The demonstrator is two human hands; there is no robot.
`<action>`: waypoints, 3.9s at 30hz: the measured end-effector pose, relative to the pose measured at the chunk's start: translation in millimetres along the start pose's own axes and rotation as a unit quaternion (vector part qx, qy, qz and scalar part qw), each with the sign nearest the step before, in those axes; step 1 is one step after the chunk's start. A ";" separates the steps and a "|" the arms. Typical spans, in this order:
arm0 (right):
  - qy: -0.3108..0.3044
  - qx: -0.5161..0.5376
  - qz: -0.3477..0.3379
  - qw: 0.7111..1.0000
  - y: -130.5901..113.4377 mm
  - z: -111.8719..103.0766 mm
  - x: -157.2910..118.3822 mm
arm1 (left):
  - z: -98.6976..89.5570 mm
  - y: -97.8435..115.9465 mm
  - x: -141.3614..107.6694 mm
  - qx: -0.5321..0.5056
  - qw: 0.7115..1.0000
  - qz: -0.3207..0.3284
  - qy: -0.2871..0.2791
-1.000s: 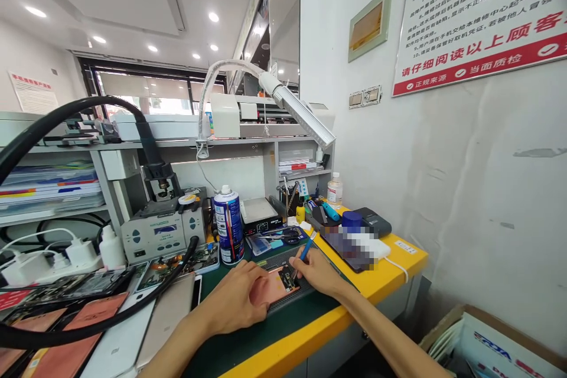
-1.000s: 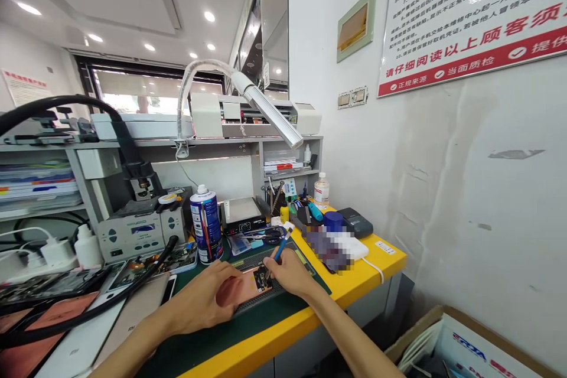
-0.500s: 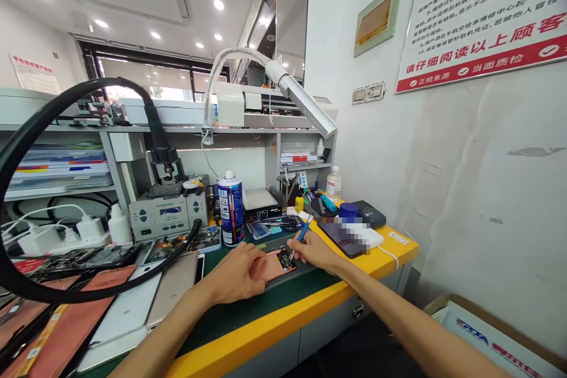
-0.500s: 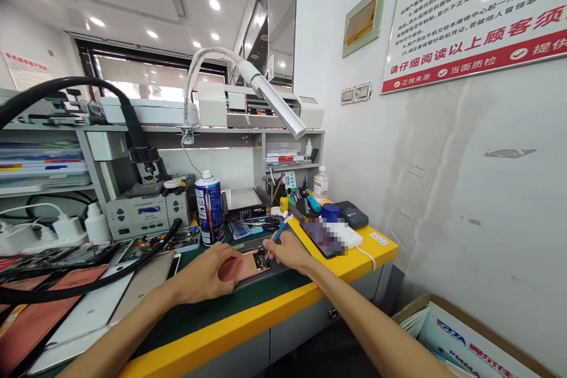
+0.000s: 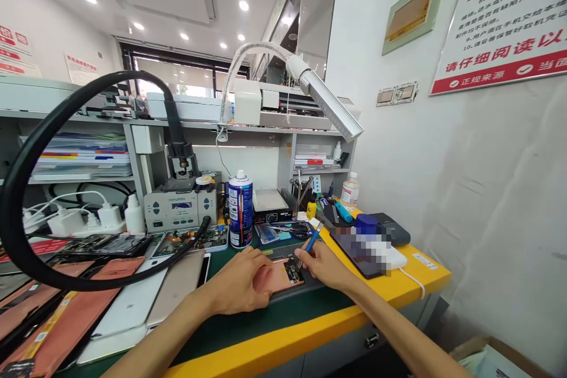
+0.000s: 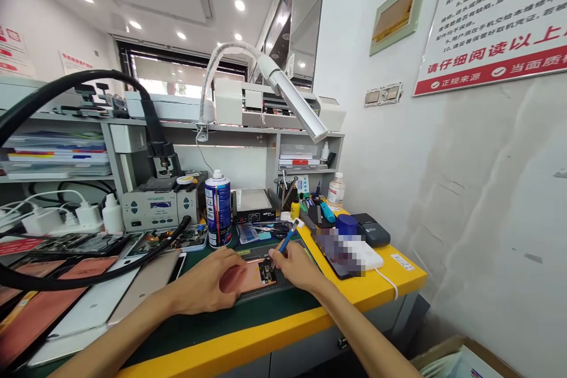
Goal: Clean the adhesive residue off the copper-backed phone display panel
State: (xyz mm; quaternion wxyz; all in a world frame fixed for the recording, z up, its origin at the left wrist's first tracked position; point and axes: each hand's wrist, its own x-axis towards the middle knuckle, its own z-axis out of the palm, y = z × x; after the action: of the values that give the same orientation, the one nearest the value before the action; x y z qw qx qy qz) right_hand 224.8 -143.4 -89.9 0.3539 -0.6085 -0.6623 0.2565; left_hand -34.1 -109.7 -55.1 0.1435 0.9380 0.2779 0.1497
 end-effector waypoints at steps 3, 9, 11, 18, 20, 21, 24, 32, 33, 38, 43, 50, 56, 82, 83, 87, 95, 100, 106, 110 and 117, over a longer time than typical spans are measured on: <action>-0.012 0.000 -0.026 1.000 -4.5 -2.9 1.4 | -2.6 1.3 2.6 0.000 1.000 -0.002 -0.006; -0.014 0.011 -0.078 0.997 -9.2 0.2 -1.7 | -4.2 -0.7 11.6 0.001 1.000 -0.002 -0.024; -0.006 0.024 -0.082 0.996 -7.3 3.2 -2.8 | -2.8 -1.3 13.4 -0.005 1.000 -0.013 -0.023; -0.002 0.044 -0.072 0.996 -0.9 5.0 -2.3 | 1.6 -2.3 11.4 -0.024 0.998 -0.036 -0.036; -0.002 0.047 -0.064 0.997 -0.6 4.3 -1.6 | 2.1 -3.5 11.0 -0.029 0.998 -0.035 -0.035; -0.010 0.050 -0.060 0.997 -0.6 4.1 -1.5 | 2.2 -4.1 10.9 -0.030 0.998 -0.035 -0.034; -0.019 0.053 -0.051 0.997 -0.4 4.5 -1.6 | 2.4 -5.8 11.0 -0.034 0.998 -0.036 -0.033; -0.009 0.061 -0.035 0.997 -3.7 7.0 -2.5 | 0.2 -5.5 9.8 -0.044 0.998 -0.025 -0.028; -0.001 0.060 -0.035 0.998 -5.2 7.1 -2.9 | -0.7 -5.1 9.9 -0.045 0.998 -0.024 -0.028; -0.019 0.081 -0.037 0.996 -8.8 7.5 -3.5 | -4.9 -2.6 9.3 -0.045 0.998 -0.026 -0.033; -0.005 0.085 -0.028 0.996 -6.8 7.6 -5.1 | -5.3 -2.0 8.1 -0.035 0.999 -0.024 -0.033; 0.003 0.086 -0.027 0.996 -9.1 8.2 -6.1 | 1.2 -8.0 7.2 -0.022 1.000 -0.009 -0.016; 0.009 0.064 -0.018 0.998 -6.7 7.9 -5.4 | 2.6 -9.2 5.6 -0.017 1.000 -0.006 -0.014; 0.013 0.055 0.004 0.998 -11.4 8.5 -9.7 | 1.3 -11.4 5.4 -0.007 1.000 0.001 -0.011; -0.001 0.069 0.010 0.998 -11.5 8.5 -9.5 | 1.5 -11.6 5.6 -0.009 1.000 0.002 -0.011; 0.018 0.059 0.008 0.998 -11.6 8.1 -8.4 | 2.2 -12.3 6.0 -0.009 1.000 0.001 -0.007; 0.027 0.046 0.010 0.999 -11.8 7.6 -7.4 | 0.9 -11.7 5.9 -0.019 1.000 -0.005 -0.016; 0.005 0.065 0.032 0.997 -9.2 7.9 -8.6 | 1.8 -11.5 5.9 -0.014 1.000 -0.003 -0.013; 0.012 0.056 0.032 0.998 -10.9 7.4 -9.0 | 1.8 -12.9 5.7 -0.014 1.000 0.001 -0.014; 0.030 0.040 0.021 0.999 -12.5 7.3 -8.1 | 2.2 -14.2 5.7 -0.007 1.000 0.003 -0.010; 0.020 0.041 0.027 0.999 -9.5 7.2 -9.1 | 2.5 -14.0 5.1 -0.008 1.000 -0.001 -0.013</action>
State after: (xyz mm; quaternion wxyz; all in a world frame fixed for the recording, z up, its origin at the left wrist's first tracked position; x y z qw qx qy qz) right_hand 213.4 -152.9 -88.4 0.3848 -0.6159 -0.6274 0.2810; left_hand -35.9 -96.0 -61.3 0.1546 0.9385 0.2755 0.1391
